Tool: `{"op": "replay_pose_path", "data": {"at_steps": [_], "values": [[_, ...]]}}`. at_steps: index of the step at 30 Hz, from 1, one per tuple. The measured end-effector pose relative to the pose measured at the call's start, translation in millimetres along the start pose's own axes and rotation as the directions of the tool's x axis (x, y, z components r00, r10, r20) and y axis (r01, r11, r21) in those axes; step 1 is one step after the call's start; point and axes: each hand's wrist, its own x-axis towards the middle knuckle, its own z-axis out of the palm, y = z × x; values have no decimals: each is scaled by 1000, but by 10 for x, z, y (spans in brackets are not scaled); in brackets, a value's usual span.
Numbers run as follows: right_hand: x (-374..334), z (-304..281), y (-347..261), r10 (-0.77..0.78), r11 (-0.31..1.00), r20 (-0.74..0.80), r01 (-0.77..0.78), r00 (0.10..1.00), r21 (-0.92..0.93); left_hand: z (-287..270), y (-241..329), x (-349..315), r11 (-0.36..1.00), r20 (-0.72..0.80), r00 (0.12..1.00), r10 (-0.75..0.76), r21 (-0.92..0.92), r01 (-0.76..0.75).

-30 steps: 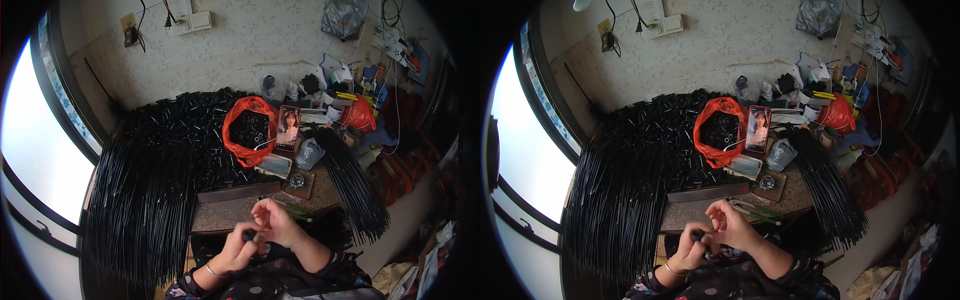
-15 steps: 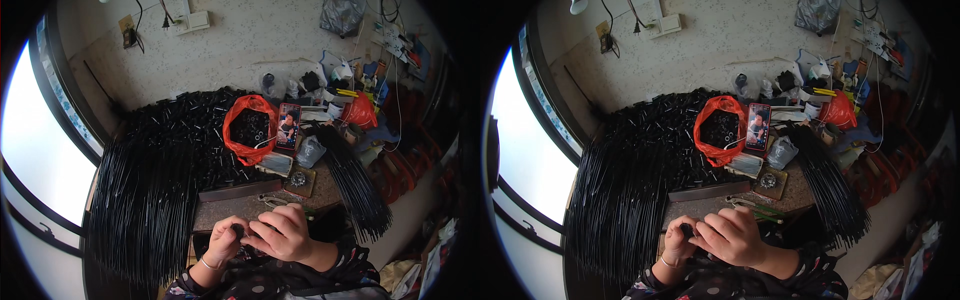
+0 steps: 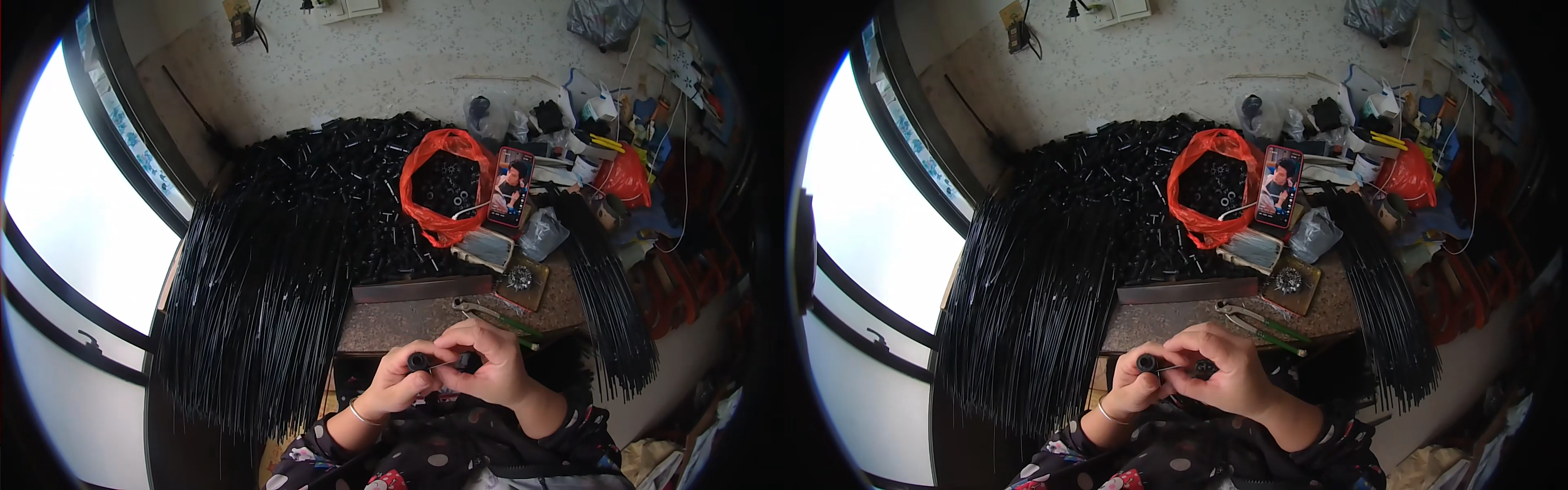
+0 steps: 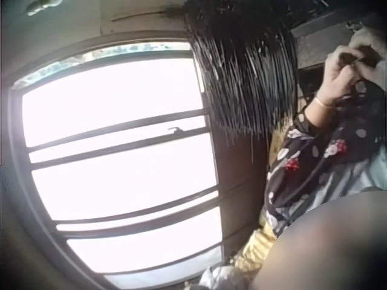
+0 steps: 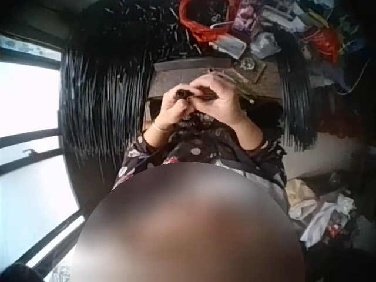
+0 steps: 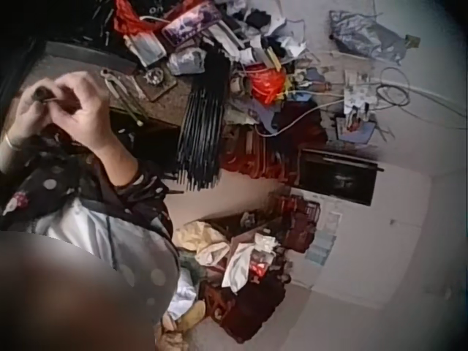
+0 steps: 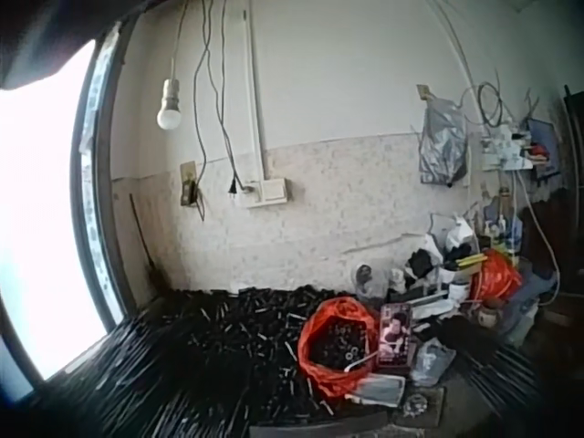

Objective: Assembling small plastic components onto black wires using a hand tool.

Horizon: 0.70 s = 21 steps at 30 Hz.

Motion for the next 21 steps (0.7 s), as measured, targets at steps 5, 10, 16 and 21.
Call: {"op": "replay_pose_path", "data": {"at_steps": [5,10,16,21], "values": [[-8,82,-48,-148,957,-143,105,979,-269,96,-20,96,973,-59,989,134,196,-120],[-22,-7,20,162,987,-46,-161,986,23,36,-39,129,978,-30,995,98,-180,-102],[23,5,-226,-383,636,36,291,923,-715,84,-8,180,970,-150,969,196,-113,-213],[69,-8,-339,-260,709,52,227,964,-668,185,118,225,941,-183,928,324,164,-297]]}}
